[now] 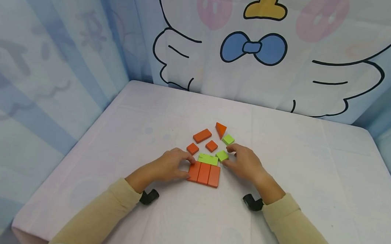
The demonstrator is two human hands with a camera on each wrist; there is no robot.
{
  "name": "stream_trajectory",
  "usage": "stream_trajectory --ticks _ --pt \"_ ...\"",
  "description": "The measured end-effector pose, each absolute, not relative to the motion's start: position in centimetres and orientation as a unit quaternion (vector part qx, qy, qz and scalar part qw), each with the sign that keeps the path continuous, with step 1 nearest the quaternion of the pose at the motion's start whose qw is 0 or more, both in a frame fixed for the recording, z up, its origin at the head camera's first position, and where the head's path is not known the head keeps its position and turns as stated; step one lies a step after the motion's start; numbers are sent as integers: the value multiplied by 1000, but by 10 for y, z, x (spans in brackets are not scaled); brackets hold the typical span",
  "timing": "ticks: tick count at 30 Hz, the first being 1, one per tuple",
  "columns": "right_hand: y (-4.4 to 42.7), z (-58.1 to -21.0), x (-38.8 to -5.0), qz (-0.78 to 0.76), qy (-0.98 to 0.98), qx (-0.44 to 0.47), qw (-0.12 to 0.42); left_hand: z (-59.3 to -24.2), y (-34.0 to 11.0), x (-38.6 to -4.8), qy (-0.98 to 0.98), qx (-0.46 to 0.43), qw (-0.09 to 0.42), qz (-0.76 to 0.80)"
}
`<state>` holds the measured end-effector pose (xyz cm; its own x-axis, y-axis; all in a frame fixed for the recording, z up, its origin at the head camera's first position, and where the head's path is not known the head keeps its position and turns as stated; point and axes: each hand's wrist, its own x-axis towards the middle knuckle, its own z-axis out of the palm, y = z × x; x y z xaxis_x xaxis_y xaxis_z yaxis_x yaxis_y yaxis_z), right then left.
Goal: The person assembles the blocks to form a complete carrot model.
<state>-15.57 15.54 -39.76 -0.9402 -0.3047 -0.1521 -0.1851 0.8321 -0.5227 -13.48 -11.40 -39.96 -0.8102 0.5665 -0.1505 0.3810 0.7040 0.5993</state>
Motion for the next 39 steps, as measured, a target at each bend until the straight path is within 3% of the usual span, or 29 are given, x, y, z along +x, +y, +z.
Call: stream_trajectory --ticks 24,28,39 --pt "145 -396 -133 -224 953 -172 112 -395 -111 -141 907 253 188 280" --pt "144 -395 -133 -217 954 -172 112 -392 -107 -157 904 238 197 296" --pt "144 -396 -132 -225 953 -172 108 -372 -63 -228 912 245 154 289"
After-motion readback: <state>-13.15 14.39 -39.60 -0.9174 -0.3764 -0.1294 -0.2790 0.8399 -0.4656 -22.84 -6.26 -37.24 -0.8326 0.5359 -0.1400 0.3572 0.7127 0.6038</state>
